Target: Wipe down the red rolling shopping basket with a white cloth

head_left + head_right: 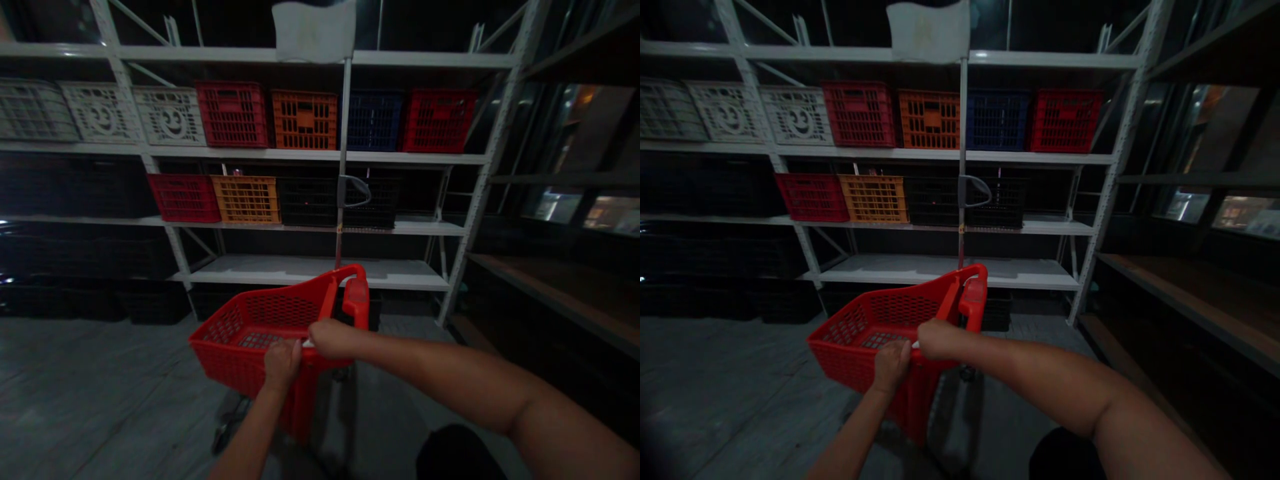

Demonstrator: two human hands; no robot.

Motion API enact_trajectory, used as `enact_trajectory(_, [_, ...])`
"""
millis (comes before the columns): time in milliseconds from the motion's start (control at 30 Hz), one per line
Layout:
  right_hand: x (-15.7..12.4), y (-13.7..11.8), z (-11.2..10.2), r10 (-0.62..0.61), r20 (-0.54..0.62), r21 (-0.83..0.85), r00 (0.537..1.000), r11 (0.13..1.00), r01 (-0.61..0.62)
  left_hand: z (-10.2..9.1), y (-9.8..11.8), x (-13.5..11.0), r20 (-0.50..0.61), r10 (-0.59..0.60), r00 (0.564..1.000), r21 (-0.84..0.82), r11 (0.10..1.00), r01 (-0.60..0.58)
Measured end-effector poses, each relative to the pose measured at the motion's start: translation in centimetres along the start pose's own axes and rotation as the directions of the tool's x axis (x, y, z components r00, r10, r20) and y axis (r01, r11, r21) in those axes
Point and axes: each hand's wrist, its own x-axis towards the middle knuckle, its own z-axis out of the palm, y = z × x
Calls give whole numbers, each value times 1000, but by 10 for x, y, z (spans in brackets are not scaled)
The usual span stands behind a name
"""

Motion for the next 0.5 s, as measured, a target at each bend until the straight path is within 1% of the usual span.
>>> enact_trajectory(67, [-14,9,-6,-47,33,-34,998,998,48,-2,-1,-3,-10,4,1000,-10,1000,-4])
enact_trajectory(133, [-32,21,-13,-138,52,-39,989,989,140,-4,-3,-5,-16,6,1000,-26,1000,-7])
enact_trajectory(267, [-57,45,-26,-346,58,2,936,938,347,-9,-11,-8,3,21,1000,-75,997,-21])
enact_trajectory(367, [-61,55,-29,-435,42,-81,899,896,437,-14,-19,-8,35,57,998,-124,991,-52])
enact_trajectory(500, [-53,62,-26,-574,-31,-282,818,790,544,-22,-28,-10,53,77,996,-172,983,-66])
